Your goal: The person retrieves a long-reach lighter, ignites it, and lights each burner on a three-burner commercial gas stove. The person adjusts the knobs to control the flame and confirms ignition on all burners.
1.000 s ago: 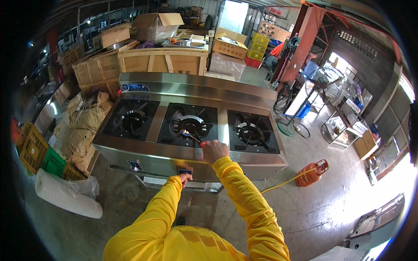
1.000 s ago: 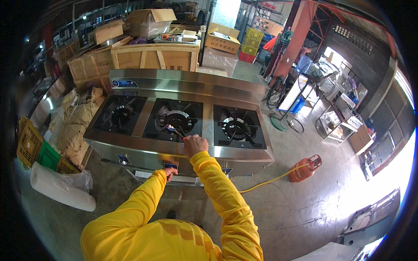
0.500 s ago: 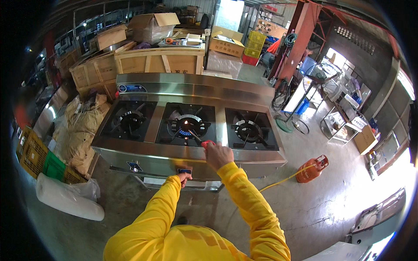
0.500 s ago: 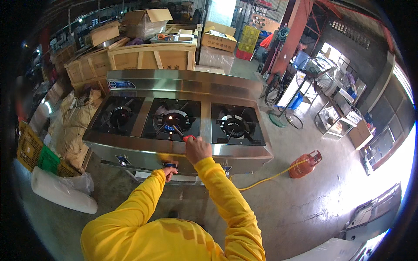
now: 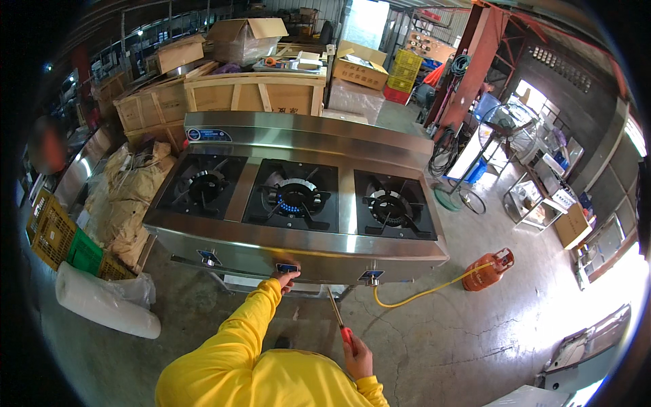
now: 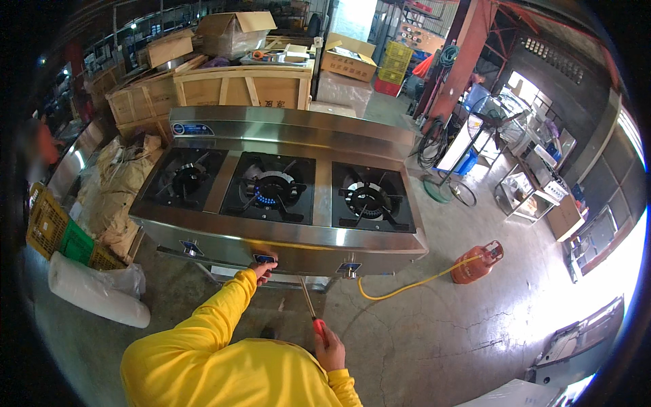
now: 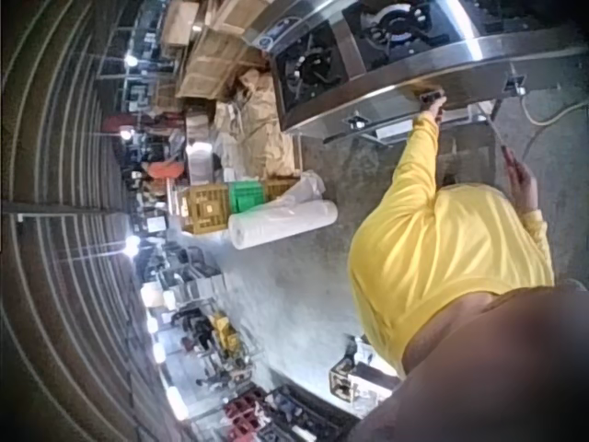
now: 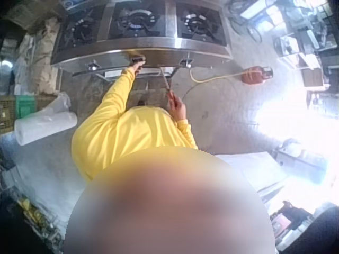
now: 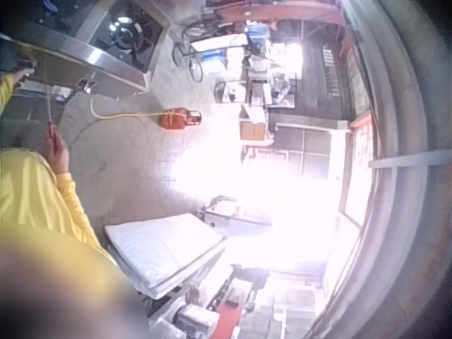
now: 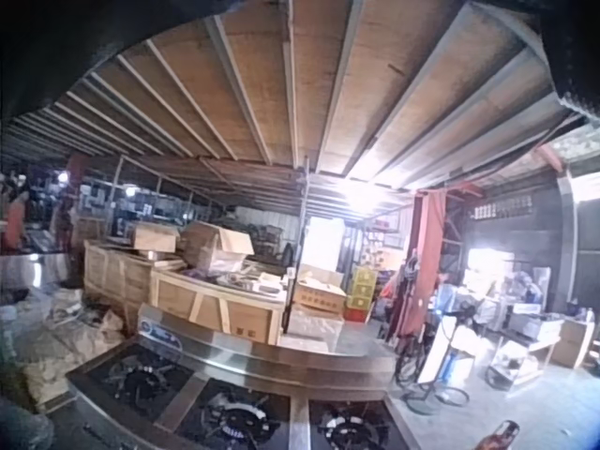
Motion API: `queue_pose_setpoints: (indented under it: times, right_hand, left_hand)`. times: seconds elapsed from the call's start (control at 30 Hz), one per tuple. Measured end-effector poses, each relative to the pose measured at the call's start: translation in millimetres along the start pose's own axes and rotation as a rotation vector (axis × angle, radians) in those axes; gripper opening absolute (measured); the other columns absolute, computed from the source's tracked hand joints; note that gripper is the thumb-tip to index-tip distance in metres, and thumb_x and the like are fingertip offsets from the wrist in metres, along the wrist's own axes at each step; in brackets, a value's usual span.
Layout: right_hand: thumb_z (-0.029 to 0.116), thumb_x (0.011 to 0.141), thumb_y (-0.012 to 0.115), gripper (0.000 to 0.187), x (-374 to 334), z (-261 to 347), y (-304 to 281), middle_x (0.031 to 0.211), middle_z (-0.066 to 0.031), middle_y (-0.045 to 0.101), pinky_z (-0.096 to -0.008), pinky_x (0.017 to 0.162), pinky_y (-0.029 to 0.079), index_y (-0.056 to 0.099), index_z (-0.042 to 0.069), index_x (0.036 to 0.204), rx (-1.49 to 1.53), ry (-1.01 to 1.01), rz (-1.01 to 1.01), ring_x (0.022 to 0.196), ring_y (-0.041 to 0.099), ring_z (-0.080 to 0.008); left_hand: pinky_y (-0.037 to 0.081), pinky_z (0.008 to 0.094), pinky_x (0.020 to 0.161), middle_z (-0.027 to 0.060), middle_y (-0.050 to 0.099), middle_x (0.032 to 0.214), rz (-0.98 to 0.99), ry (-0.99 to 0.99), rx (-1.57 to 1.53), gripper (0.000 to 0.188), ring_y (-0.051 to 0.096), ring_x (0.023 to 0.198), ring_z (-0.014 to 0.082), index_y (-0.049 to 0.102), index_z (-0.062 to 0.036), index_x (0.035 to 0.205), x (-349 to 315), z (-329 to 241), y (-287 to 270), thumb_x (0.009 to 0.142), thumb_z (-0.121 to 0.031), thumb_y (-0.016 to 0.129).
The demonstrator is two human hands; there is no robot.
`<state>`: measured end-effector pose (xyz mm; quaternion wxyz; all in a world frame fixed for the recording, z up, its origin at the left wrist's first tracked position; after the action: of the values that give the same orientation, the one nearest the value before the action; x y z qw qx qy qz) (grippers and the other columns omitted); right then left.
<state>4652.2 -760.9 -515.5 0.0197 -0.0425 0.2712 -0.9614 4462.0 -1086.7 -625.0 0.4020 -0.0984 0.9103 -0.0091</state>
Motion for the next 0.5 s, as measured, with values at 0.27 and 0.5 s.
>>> queue_pose_setpoints:
  times: [0.27,0.5]
  right_hand:
    - [0.023,0.093,0.065,0.037,-29.4,-30.9,-4.4,0.086,-0.0112,0.067,-0.0274,0.065,0.050,0.063,-0.001,0.121,0.053,0.133,-0.109,0.069,0.060,-0.0141]
    - [0.024,0.092,0.064,0.037,-5.6,-19.9,-13.6,0.098,-0.0184,0.069,-0.0333,0.072,0.053,0.063,0.000,0.121,0.073,0.098,-0.141,0.079,0.068,-0.0241]
  left_hand:
    - [0.038,0.0260,0.043,-0.0005,0.064,0.078,0.018,0.020,0.100,0.050,0.053,0.050,0.0096,0.062,-0.0166,0.107,1.5,-1.3,-3.0,0.076,-0.052,0.078]
    - [0.035,0.0250,0.041,-0.0009,0.063,0.078,0.040,0.024,0.108,0.049,0.051,0.050,0.0089,0.059,-0.0173,0.106,-1.4,-2.2,-4.2,0.077,-0.053,0.078]
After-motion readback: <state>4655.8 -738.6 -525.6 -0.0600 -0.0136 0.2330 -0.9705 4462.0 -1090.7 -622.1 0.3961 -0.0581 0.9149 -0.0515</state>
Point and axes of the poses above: each hand's wrist, its own x-axis towards the middle knuckle, its own y-axis out of the palm, z = x × y, the point moved 1 cm from there along x, towards the middle knuckle
